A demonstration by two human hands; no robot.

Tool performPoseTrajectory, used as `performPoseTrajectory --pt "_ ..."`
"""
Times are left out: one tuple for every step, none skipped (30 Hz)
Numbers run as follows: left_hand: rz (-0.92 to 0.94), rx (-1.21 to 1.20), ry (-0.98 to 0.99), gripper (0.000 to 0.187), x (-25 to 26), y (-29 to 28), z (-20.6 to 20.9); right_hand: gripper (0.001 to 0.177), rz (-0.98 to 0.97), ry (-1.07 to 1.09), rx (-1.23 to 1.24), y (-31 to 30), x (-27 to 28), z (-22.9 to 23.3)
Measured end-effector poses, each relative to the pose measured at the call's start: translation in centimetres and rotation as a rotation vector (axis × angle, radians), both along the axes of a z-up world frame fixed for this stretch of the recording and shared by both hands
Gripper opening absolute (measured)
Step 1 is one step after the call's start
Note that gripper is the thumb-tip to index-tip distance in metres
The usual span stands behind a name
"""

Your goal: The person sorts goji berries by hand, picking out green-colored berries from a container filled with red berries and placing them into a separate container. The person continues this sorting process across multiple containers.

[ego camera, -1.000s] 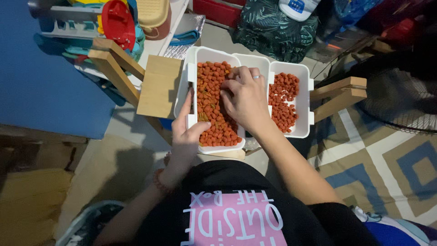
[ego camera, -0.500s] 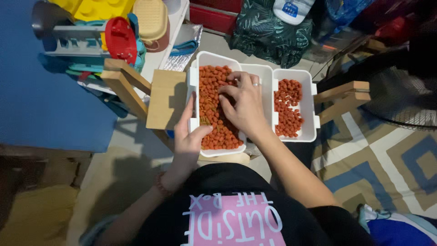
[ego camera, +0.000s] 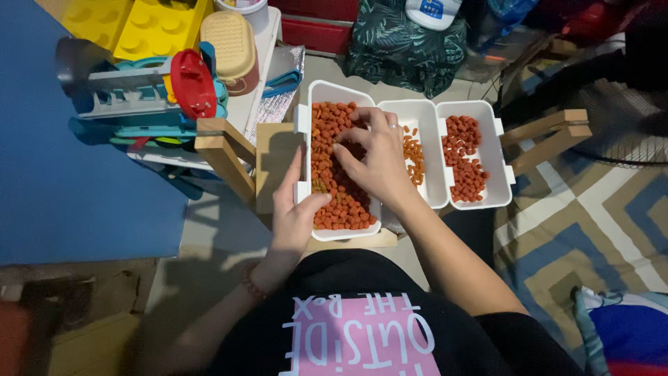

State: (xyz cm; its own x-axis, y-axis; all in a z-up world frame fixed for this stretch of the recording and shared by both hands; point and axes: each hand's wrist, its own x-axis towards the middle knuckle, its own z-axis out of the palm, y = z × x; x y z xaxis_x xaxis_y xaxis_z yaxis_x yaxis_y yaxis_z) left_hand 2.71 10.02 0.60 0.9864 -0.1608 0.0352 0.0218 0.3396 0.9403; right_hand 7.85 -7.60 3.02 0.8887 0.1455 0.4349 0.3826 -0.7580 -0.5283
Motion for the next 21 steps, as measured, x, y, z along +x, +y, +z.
performPoseTrajectory --pt "-0.007 -0.020 0.001 0.084 0.1 0.3 -0.1 0.019 -0.009 -0.011 0.009 0.4 0.1 -0.1" --pt "-0.013 -0.040 0.002 0.083 0.2 0.6 -0.1 0.019 -0.018 -0.022 0.018 0.8 0.2 -0.2" --pt "-0.022 -0.059 0.004 0.083 0.3 1.0 -0.1 0.020 -0.028 -0.032 0.028 1.2 0.2 -0.3" --pt "-0.028 -0.040 0.018 0.084 0.3 1.3 0.0 0.020 -0.041 -0.022 0.024 1.6 0.2 -0.4" --pt "-0.036 -0.024 0.028 0.084 0.4 1.6 0.1 0.020 -0.055 -0.018 0.018 1.9 0.3 -0.4" --pt "-0.044 -0.007 0.037 0.085 0.6 1.8 0.3 0.020 -0.069 -0.013 0.012 2.1 0.5 -0.4" --pt "-0.047 -0.027 0.047 0.084 0.7 2.0 0.4 0.019 -0.071 -0.010 0.019 2.4 0.5 -0.5" --pt "-0.051 -0.047 0.058 0.084 0.7 2.2 0.6 0.018 -0.073 -0.008 0.027 2.6 0.6 -0.5" --pt "-0.052 -0.068 0.068 0.084 0.7 2.3 0.7 0.017 -0.073 -0.005 0.033 2.8 0.6 -0.5" --pt "-0.059 -0.016 0.081 0.083 0.8 2.6 0.8 0.016 -0.078 0.005 0.032 3.0 0.7 -0.6" --pt "-0.064 0.036 0.094 0.083 0.9 3.0 0.9 0.014 -0.082 0.014 0.031 3.1 0.7 -0.6" --pt "-0.069 0.088 0.107 0.083 1.0 3.2 0.9 0.013 -0.085 0.024 0.030 3.3 0.7 -0.6" --pt "-0.071 0.070 0.101 0.083 1.1 3.5 0.9 0.013 -0.082 0.018 0.029 3.5 0.8 -0.6" --pt "-0.073 0.053 0.095 0.084 1.2 3.6 0.9 0.013 -0.078 0.011 0.029 3.6 0.9 -0.7" --pt "-0.077 0.034 0.089 0.084 1.4 3.7 0.8 0.012 -0.077 0.005 0.028 3.7 1.0 -0.7" --pt "-0.073 0.012 0.083 0.084 1.5 3.8 0.6 0.012 -0.081 0.013 0.058 3.7 1.0 -0.8" --pt "-0.070 -0.010 0.079 0.084 1.7 3.9 0.4 0.012 -0.087 0.022 0.088 3.6 1.0 -1.0" --pt "-0.067 -0.033 0.076 0.084 1.8 4.0 0.2 0.012 -0.092 0.032 0.119 3.5 1.0 -1.3" --pt "-0.050 -0.032 0.066 0.083 1.9 4.2 -0.1 0.012 -0.082 0.029 0.162 3.3 1.0 -1.6" --pt "-0.032 -0.032 0.055 0.083 2.0 4.3 -0.3 0.011 -0.073 0.027 0.205 2.9 1.1 -1.8" --pt "-0.013 -0.032 0.043 0.082 2.1 4.5 -0.5 0.011 -0.061 0.022 0.248 2.4 1.3 -2.0"
